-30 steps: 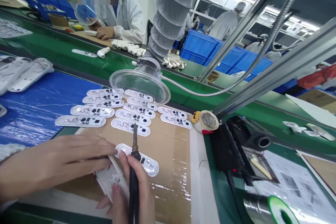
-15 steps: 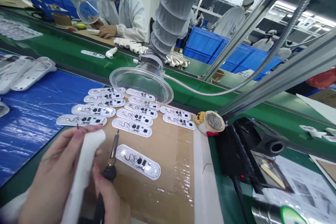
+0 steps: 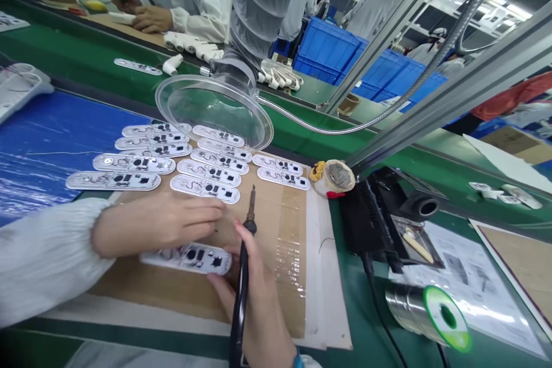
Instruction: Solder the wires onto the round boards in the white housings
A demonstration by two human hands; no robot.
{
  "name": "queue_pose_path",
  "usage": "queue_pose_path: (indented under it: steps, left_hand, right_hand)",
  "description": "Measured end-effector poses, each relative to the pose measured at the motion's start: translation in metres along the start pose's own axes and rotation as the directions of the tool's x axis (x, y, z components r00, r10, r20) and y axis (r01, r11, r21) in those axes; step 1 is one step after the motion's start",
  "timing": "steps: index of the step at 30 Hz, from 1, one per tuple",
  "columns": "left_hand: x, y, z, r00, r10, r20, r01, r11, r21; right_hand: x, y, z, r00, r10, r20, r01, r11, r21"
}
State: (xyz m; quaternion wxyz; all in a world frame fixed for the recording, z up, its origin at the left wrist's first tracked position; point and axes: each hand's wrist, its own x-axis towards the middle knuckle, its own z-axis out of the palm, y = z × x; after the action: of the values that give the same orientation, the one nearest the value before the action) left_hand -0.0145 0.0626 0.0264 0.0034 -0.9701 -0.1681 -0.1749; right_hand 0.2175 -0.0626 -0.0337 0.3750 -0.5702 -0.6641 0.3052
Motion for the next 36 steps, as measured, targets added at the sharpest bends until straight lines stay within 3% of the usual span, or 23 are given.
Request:
queue_pose_path:
  steps: [3,6,9,12,14,17,20,23,28,36]
  left_hand:
    - [0.011,0.008,0.017,0.996,0.086,0.011,-0.086,0.996,0.006]
    - [0.003,0.027,0.025,0.991,-0.121,-0.062,0.114,0.988,-0.101]
    - [-0.01,0.049,0.025,0.928,-0.355,-0.116,0.318,0.914,-0.253]
    - [-0.017,0.061,0.024,0.881,-0.46,-0.112,0.401,0.851,-0.339]
    - [-0.017,0.063,0.023,0.867,-0.488,-0.097,0.429,0.832,-0.353]
    - [-0.015,0.063,0.023,0.852,-0.517,-0.086,0.46,0.817,-0.348]
    - [-0.013,0.063,0.023,0.844,-0.53,-0.082,0.478,0.813,-0.334]
    - [-0.014,0.064,0.024,0.845,-0.528,-0.082,0.479,0.818,-0.319]
    - [-0.014,0.063,0.028,0.847,-0.523,-0.099,0.478,0.829,-0.289]
    - [-0.012,0.063,0.03,0.841,-0.527,-0.122,0.478,0.83,-0.288]
  right_hand:
    - [-0.002,-0.004,0.007,0.999,-0.032,0.002,0.032,0.994,0.101]
    - [-0.001,-0.005,0.015,0.997,-0.038,-0.062,0.045,0.992,0.121]
    - [0.003,-0.009,0.021,0.993,-0.068,-0.096,0.075,0.994,0.079]
    - [0.005,-0.016,0.02,0.991,-0.095,-0.097,0.101,0.993,0.061]
    - [0.003,-0.02,0.012,0.984,-0.074,-0.16,0.086,0.994,0.068]
    - [-0.006,-0.021,-0.009,0.911,-0.054,-0.408,0.071,0.997,0.027]
    - [-0.011,-0.015,-0.028,0.812,-0.124,-0.571,0.178,0.983,0.04]
    - [-0.01,-0.007,-0.033,0.817,-0.132,-0.561,0.229,0.968,0.106]
    - [-0.006,-0.001,-0.025,0.833,-0.179,-0.524,0.25,0.966,0.067]
    - [-0.008,-0.003,-0.029,0.873,-0.178,-0.453,0.216,0.976,0.034]
